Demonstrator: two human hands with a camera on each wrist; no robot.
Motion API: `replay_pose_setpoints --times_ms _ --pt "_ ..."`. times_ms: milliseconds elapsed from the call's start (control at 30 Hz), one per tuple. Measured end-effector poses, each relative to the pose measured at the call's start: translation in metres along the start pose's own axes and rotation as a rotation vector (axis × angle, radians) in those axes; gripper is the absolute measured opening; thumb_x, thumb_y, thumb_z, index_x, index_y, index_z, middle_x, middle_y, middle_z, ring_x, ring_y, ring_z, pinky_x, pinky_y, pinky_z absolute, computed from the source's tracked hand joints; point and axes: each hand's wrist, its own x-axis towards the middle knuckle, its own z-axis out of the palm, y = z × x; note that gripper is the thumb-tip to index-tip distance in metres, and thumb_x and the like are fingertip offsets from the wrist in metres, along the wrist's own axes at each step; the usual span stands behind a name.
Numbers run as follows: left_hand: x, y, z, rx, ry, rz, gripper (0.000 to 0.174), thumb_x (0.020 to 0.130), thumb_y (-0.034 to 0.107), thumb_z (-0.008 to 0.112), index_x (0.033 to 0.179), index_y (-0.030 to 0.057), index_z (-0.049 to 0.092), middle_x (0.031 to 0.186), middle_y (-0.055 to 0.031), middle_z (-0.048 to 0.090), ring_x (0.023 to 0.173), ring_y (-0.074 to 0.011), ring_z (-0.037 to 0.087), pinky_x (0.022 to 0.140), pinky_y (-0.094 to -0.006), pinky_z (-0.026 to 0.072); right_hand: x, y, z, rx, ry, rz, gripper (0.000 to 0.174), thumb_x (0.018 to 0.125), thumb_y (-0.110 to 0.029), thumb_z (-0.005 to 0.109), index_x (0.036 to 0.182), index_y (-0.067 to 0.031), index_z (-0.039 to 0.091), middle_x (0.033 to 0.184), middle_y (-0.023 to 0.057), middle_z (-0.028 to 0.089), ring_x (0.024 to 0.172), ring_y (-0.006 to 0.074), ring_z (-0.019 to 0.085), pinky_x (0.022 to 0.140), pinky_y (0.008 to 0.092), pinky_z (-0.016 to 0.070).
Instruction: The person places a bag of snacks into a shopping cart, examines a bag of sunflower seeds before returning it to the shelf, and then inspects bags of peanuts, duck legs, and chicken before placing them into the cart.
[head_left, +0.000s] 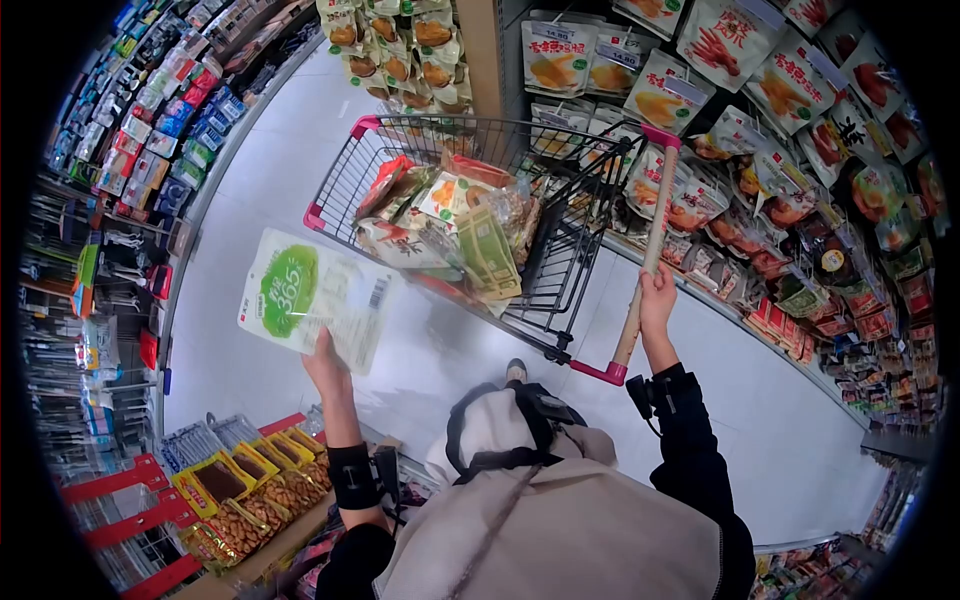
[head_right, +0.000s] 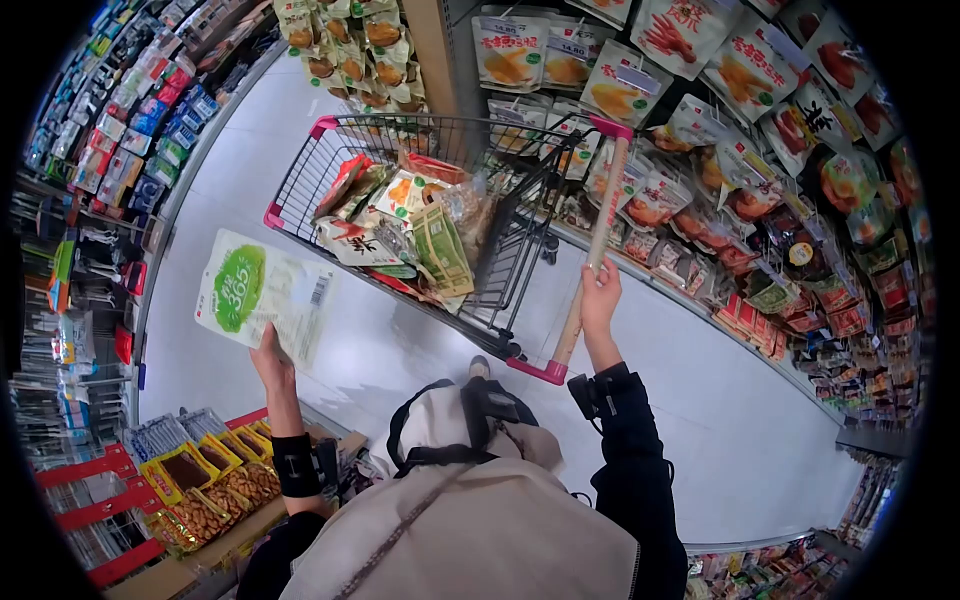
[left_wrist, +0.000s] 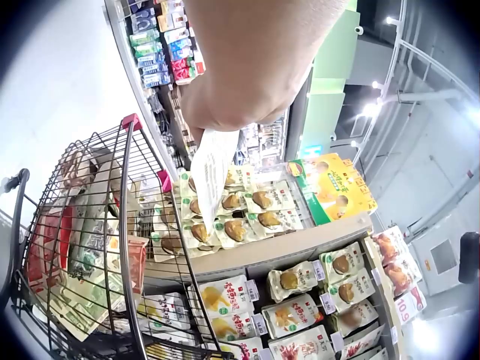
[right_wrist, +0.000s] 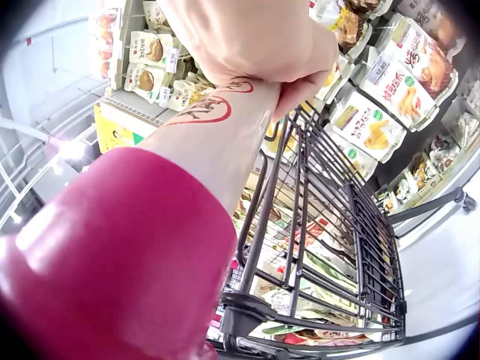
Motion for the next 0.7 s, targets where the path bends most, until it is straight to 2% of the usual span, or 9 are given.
replay_pose_setpoints --times_ms 100,200,300,500,600,700 --pt "0.008 0.000 0.008 0.019 -0.005 -0.010 0.042 0.083 -0.002 0.046 0.123 -0.0048 0.034 0.121 -0.0153 0.045 0.107 -0.0235 0.048 0.091 -0.0342 0.0374 -0.008 -0.015 -0.012 0.007 -0.010 0.019 0.030 0.079 -0.009 0.058 0.107 -0.0020 0.049 0.068 0.0003 0.054 0.060 0.0060 0.046 0.051 0.0210 0.0366" --pt "0.015 0.001 0.021 0.011 -0.054 0.011 0.041 0.084 -0.001 0.045 0.124 -0.0049 0.034 0.121 -0.0155 0.045 0.108 -0.0237 0.047 0.092 -0.0341 0.0371 -0.003 -0.002 -0.028 -0.091 0.011 0.019 0.031 0.079 -0.011 0.057 0.108 -0.0023 0.049 0.068 0.0002 0.053 0.058 0.0060 0.046 0.049 0.0211 0.0370" --pt "0.023 0.003 0.029 -0.024 -0.091 -0.020 0.043 0.083 -0.002 0.047 0.124 -0.0039 0.034 0.122 -0.0145 0.045 0.109 -0.0230 0.047 0.094 -0.0341 0.0370 -0.005 -0.002 -0.039 -0.077 0.000 0.039 0.031 0.079 -0.011 0.057 0.108 -0.0023 0.048 0.067 0.0000 0.053 0.057 0.0061 0.046 0.048 0.0212 0.0374" --pt "0.047 0.003 0.043 0.003 -0.153 -0.021 0.042 0.084 -0.001 0.044 0.125 -0.0054 0.032 0.123 -0.0158 0.044 0.109 -0.0242 0.047 0.092 -0.0346 0.0366 -0.004 0.004 -0.047 -0.091 -0.003 0.040 0.030 0.080 -0.011 0.056 0.107 -0.0023 0.048 0.067 0.0002 0.052 0.055 0.0063 0.046 0.046 0.0212 0.0375" --pt "0.065 0.004 0.051 -0.012 -0.183 -0.074 0.043 0.084 -0.001 0.044 0.125 -0.0054 0.032 0.123 -0.0155 0.044 0.109 -0.0241 0.046 0.092 -0.0344 0.0366 0.000 0.004 -0.049 -0.190 -0.010 -0.010 0.031 0.080 -0.011 0.055 0.109 -0.0024 0.047 0.066 0.0005 0.052 0.054 0.0067 0.046 0.046 0.0216 0.0384" --pt "0.097 0.001 0.053 0.013 -0.210 -0.083 0.044 0.084 -0.001 0.044 0.126 -0.0052 0.032 0.124 -0.0153 0.043 0.110 -0.0242 0.046 0.093 -0.0345 0.0365 -0.003 -0.012 -0.042 -0.145 -0.017 0.108 0.033 0.081 -0.011 0.054 0.111 -0.0030 0.044 0.065 0.0007 0.052 0.053 0.0073 0.046 0.046 0.0225 0.0408"
